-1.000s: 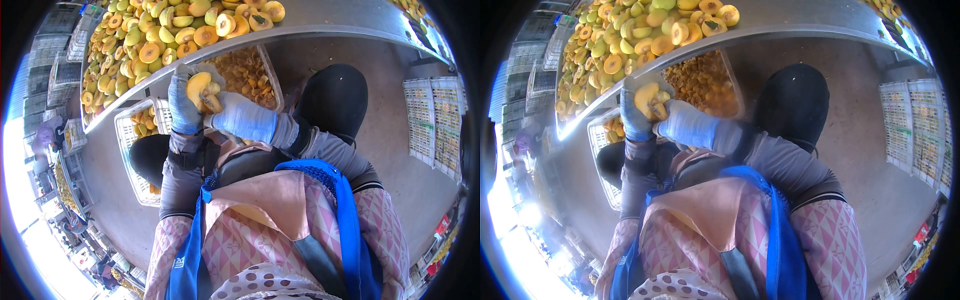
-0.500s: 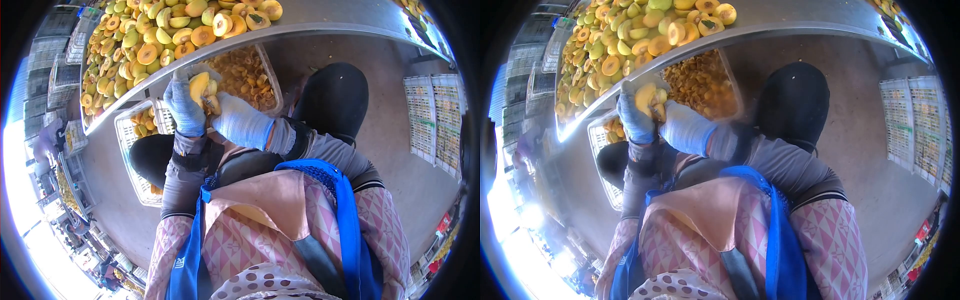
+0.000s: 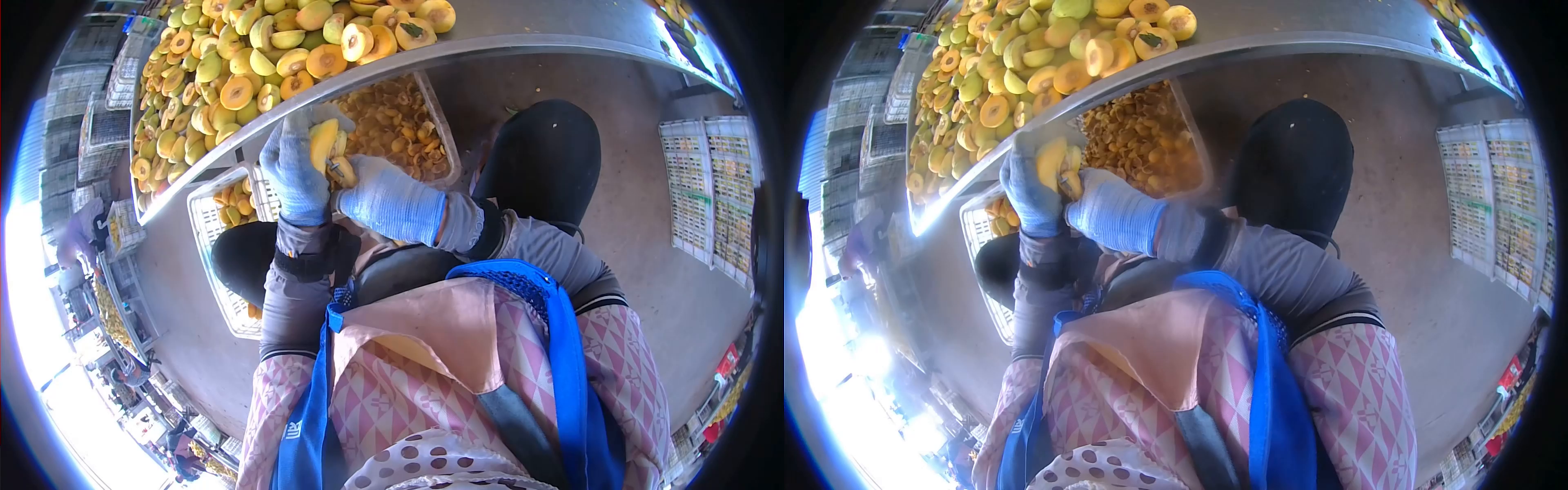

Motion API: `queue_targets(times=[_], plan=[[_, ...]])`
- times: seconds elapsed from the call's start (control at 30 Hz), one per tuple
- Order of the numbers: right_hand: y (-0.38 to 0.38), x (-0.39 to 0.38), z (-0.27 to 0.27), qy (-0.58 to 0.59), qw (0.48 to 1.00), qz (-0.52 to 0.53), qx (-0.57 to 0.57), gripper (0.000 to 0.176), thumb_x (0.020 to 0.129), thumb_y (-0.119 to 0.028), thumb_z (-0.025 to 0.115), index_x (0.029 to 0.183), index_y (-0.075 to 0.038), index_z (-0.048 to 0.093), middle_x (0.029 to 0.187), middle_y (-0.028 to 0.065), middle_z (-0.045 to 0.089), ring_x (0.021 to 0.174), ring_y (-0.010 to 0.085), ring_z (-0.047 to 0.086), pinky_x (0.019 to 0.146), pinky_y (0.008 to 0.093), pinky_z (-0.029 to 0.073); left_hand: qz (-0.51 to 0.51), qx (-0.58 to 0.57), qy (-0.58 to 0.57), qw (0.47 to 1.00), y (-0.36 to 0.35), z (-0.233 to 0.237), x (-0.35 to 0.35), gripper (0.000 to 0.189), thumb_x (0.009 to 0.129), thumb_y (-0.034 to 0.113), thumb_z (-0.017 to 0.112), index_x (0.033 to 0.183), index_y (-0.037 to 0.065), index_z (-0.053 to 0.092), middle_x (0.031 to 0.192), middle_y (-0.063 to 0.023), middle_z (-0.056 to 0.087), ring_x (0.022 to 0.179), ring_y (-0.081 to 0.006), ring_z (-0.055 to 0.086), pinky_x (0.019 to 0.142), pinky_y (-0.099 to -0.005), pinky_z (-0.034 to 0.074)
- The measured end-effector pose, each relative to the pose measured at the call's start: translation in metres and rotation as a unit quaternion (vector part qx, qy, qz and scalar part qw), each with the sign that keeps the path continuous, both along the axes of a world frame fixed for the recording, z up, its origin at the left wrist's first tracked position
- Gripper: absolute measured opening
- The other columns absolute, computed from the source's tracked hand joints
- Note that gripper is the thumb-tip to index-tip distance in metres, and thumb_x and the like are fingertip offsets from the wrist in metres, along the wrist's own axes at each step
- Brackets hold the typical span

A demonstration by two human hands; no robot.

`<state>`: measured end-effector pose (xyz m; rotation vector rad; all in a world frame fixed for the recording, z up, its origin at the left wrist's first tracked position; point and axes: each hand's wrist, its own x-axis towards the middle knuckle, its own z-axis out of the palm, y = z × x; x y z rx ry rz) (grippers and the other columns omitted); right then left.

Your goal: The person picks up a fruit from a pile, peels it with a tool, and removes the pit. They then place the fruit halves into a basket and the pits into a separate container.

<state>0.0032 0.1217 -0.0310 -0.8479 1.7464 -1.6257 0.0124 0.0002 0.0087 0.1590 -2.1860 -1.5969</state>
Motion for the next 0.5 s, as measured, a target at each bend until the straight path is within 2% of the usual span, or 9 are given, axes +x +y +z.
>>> queue_targets(times=[0.07,0.17,0.27,0.37,0.5], plan=[[-0.001,0.003,-0.001,0.151,0.985,-0.078,-0.02,0.018,0.084,-0.014,0.061,0.094,0.001,0.065,0.088,0.0181,0.065,0.083,0.0317,0.066,0.072,0.0393,0.054,0.009,0.034,-0.058,0.998,-0.001,0.004,-0.001,0.051,0.102,0.036,0.04,0.089,-0.004,0.067,0.082,-0.0132,0.069,0.073,-0.0174,0.063,0.068,-0.0284,0.05],[-0.003,0.006,-0.018,0.339,0.938,-0.07,0.007,0.02,0.085,-0.015,0.06,0.095,0.001,0.065,0.088,0.0201,0.065,0.087,0.0345,0.065,0.076,0.0406,0.053,-0.003,0.199,-0.051,0.979,0.0,-0.005,-0.003,0.05,0.103,0.036,0.038,0.091,-0.004,0.066,0.08,-0.0125,0.068,0.073,-0.0177,0.063,0.067,-0.0281,0.051],[-0.009,0.012,-0.037,0.219,0.97,-0.1,0.035,0.024,0.086,-0.017,0.059,0.098,0.003,0.057,0.079,0.0222,0.065,0.074,0.0399,0.065,0.069,0.0455,0.052,-0.002,0.094,-0.041,0.995,0.006,-0.001,0.001,0.049,0.104,0.034,0.037,0.094,-0.005,0.064,0.08,-0.0127,0.067,0.073,-0.0179,0.064,0.066,-0.0278,0.052],[0.001,0.013,-0.014,0.136,0.977,-0.116,0.114,0.029,0.085,-0.018,0.059,0.102,0.005,0.054,0.081,0.0237,0.065,0.077,0.0402,0.066,0.069,0.0456,0.053,-0.058,0.203,-0.049,0.976,0.0,-0.007,0.0,0.047,0.105,0.034,0.036,0.097,-0.005,0.062,0.082,-0.0133,0.066,0.073,-0.0185,0.064,0.067,-0.0279,0.053],[-0.001,0.013,-0.016,0.155,0.968,-0.121,0.156,0.027,0.086,-0.015,0.06,0.106,0.002,0.052,0.08,0.0239,0.064,0.073,0.0421,0.065,0.067,0.0464,0.053,-0.03,0.294,-0.093,0.951,-0.006,-0.012,-0.003,0.048,0.104,0.037,0.037,0.096,-0.004,0.062,0.082,-0.0137,0.065,0.073,-0.0198,0.064,0.067,-0.0281,0.053]])
